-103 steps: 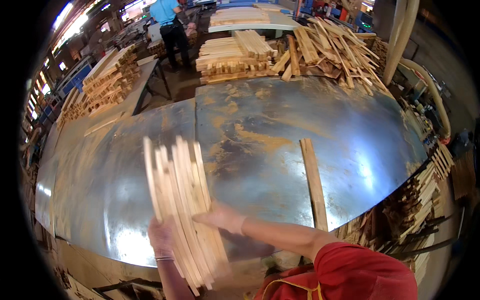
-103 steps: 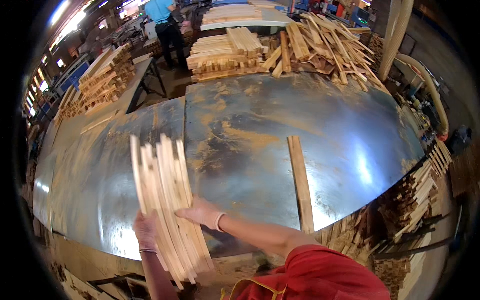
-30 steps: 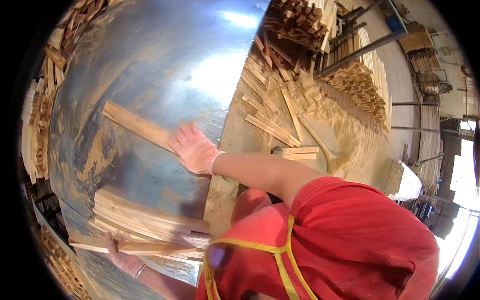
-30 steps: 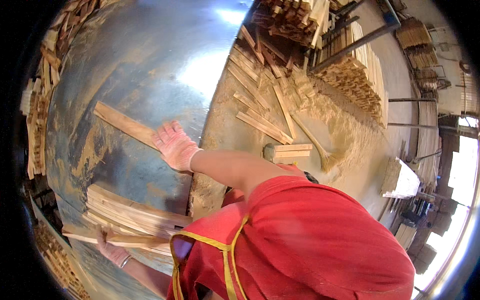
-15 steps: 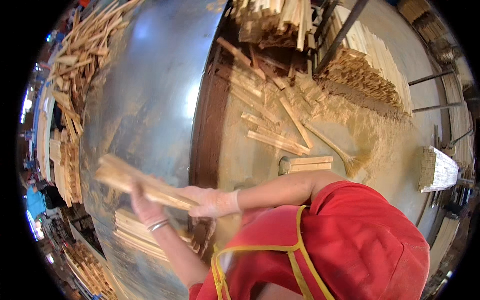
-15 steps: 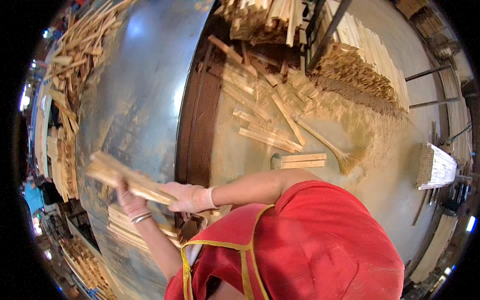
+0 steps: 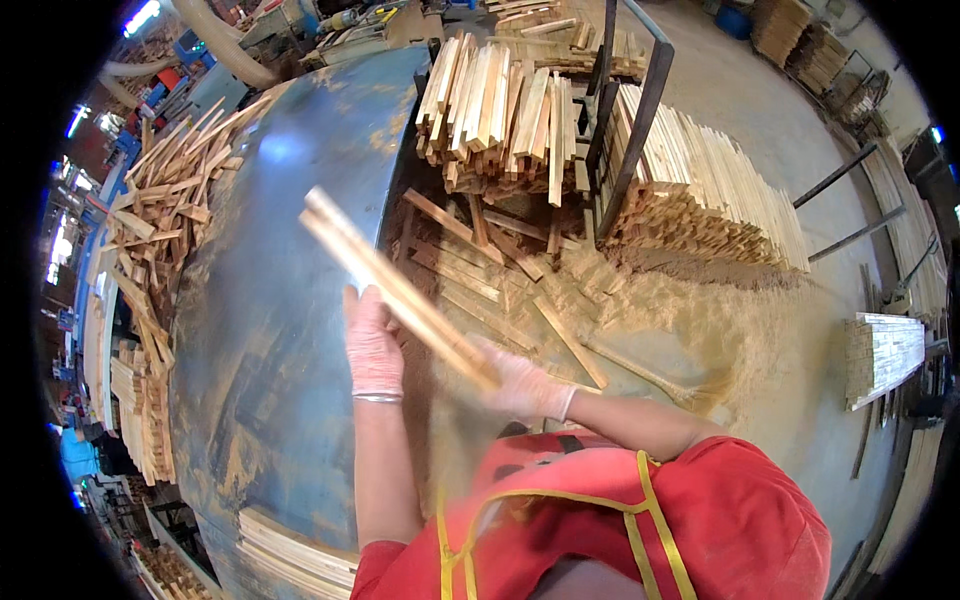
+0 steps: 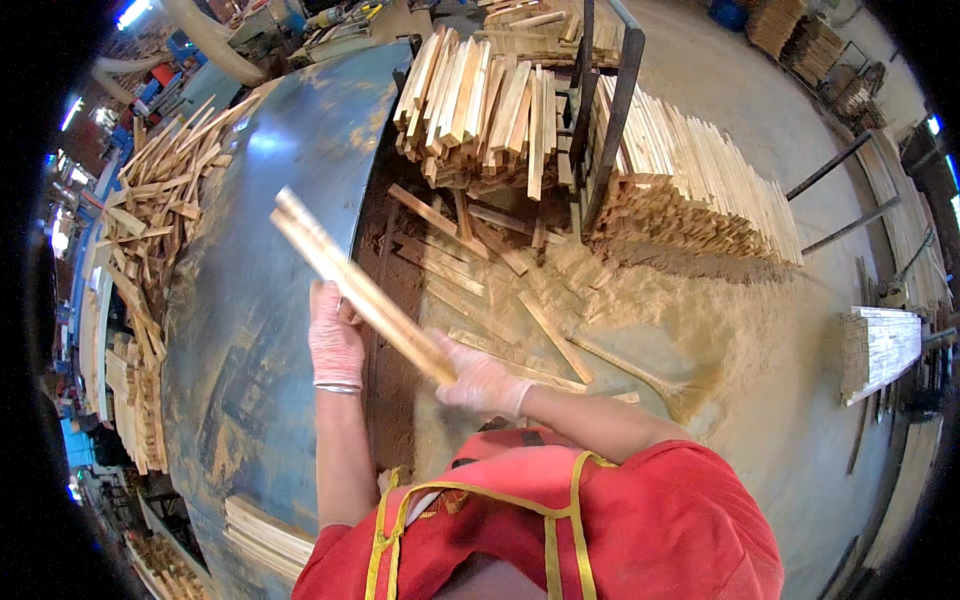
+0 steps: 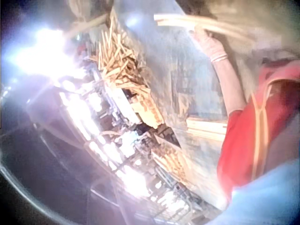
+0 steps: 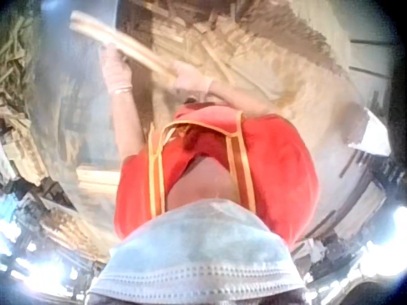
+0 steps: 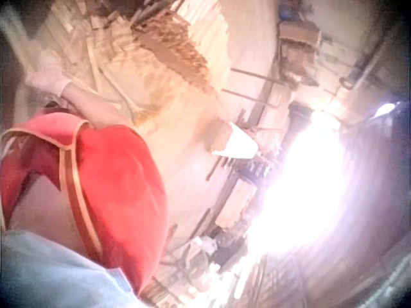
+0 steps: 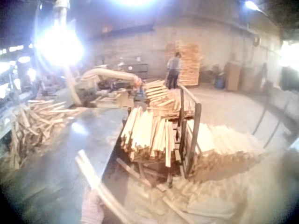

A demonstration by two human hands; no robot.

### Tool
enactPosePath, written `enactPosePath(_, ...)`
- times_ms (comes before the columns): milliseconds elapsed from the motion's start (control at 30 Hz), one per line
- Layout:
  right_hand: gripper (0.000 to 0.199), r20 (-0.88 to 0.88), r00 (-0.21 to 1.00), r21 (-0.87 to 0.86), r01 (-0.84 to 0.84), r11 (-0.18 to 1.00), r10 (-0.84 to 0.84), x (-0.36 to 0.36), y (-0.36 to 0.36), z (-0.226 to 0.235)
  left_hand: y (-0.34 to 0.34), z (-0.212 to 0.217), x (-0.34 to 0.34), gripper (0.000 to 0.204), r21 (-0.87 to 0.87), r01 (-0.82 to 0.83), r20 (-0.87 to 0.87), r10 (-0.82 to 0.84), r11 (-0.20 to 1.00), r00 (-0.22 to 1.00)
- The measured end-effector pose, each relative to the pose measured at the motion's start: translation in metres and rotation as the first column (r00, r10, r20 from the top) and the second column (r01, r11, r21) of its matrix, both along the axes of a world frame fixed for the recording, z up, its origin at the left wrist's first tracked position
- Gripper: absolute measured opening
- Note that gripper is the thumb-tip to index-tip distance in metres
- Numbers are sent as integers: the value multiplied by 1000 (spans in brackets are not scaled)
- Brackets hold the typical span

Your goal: The person sorts and stacks thin wooden slats on a metal table in a workshop. They pick up pieces from a pile, align them, and place them into neat stacks, occasionally moving to the floor to gather more wood.

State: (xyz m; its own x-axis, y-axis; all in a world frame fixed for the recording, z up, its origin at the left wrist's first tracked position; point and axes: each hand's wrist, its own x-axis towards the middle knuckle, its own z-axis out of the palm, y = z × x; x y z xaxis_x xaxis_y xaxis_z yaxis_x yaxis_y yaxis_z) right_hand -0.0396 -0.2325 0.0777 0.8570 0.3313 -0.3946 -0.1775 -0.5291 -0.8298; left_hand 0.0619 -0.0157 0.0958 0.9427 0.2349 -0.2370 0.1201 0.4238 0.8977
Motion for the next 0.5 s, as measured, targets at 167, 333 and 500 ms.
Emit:
enactPosePath(167, 99, -96, 915, 231, 404, 885, -393, 58, -61, 3, -20, -64, -17, 85, 344, 394, -224, -333, 852, 916)
enactPosePath(333, 94, -167, 711, 496, 660, 565, -684, 144, -116, -30, -2, -197, -92, 67, 377, 876, -626, -614, 302, 481)
enactPosePath(500, 90, -134, 575, 438, 765, 472, -807, 299, -187, -111, -30, -236, -105, 73, 241, 968, -702, -678, 65, 220)
